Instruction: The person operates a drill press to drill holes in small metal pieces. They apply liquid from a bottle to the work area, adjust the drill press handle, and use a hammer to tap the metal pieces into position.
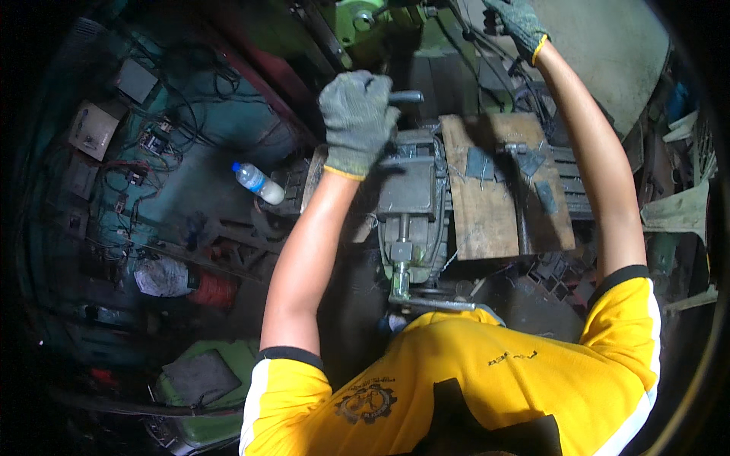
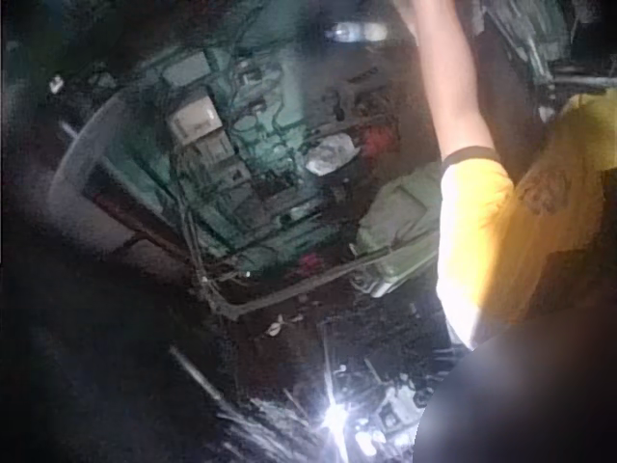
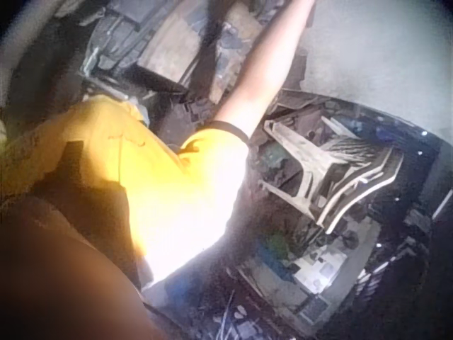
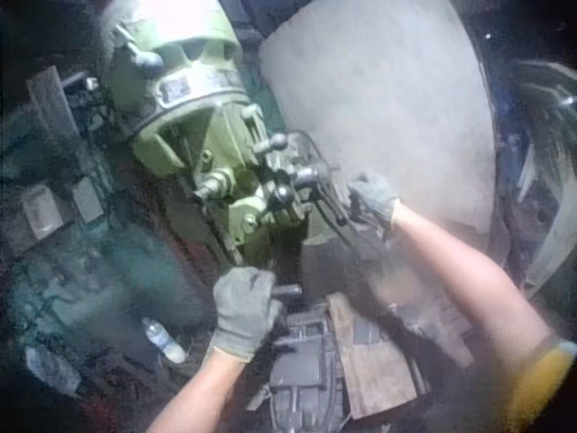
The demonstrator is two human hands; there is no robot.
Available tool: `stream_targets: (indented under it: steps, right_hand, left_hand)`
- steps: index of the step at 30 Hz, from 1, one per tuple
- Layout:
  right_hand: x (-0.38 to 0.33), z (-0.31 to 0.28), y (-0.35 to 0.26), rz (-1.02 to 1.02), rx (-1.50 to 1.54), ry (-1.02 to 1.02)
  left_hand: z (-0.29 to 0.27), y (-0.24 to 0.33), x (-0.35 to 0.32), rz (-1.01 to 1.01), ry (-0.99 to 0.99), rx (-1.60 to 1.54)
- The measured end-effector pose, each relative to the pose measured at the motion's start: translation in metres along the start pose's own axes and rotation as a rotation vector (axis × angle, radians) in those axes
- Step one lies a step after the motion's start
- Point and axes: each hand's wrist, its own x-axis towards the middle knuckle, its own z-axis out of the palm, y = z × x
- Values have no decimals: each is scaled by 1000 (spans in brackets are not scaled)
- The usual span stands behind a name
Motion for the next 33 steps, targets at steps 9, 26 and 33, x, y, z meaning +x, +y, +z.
stream_targets:
  steps: [9,26,33]
  right_hand:
    - [6,-11,14,-223,-273,-86]
    - [1,33,-4,-291,-385,-84]
    - [38,47,48,-458,-454,-192]
  left_hand:
    - [-23,-23,22,306,-249,-103]
    - [-44,-4,174,597,24,-103]
    - [-21,-5,170,623,252,-160]
